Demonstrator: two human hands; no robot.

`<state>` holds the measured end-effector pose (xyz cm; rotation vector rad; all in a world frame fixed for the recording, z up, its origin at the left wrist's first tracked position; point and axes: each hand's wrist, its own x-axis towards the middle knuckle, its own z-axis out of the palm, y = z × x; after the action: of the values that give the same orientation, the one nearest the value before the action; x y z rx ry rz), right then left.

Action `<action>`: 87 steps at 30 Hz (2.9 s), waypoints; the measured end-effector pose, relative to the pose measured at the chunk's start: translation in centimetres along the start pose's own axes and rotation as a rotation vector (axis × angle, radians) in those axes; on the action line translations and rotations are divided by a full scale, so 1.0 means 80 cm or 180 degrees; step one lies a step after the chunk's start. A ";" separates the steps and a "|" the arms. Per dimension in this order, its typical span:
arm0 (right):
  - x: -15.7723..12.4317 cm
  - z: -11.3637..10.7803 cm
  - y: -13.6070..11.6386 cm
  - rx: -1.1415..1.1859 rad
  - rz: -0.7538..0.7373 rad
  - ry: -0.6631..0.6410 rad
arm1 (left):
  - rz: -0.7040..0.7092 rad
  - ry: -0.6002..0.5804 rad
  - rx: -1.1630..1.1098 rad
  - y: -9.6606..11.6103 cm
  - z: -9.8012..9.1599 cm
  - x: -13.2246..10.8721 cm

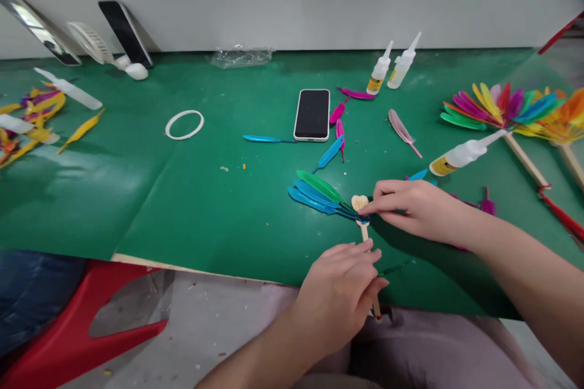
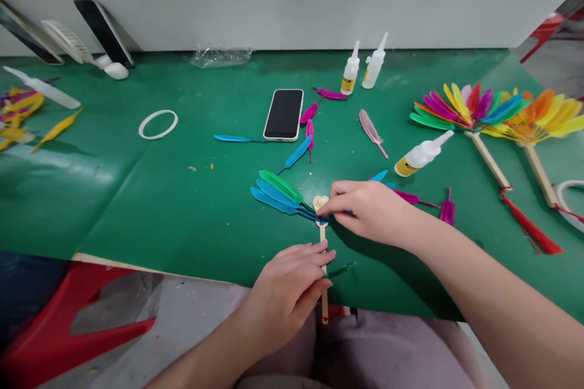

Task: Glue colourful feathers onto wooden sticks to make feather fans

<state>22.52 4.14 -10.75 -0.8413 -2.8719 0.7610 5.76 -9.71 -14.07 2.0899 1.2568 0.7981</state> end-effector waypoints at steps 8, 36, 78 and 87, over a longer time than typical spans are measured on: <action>0.000 0.002 -0.001 -0.0052 -0.0055 0.0008 | 0.0013 0.0028 0.0020 0.000 0.001 -0.001; -0.009 0.010 -0.011 -0.1175 -0.0425 0.0181 | 0.0013 0.0135 -0.0005 -0.001 0.003 -0.002; -0.057 0.030 -0.060 0.0699 0.1337 0.2674 | -0.0087 0.0519 -0.0565 0.030 -0.028 0.011; -0.011 0.027 -0.023 0.2977 0.2116 0.2239 | 0.0335 0.0487 0.1121 -0.008 -0.004 0.018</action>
<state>21.97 1.38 -11.69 -1.4596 -1.3564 1.3237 5.72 -8.09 -14.05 2.4292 1.4664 0.8454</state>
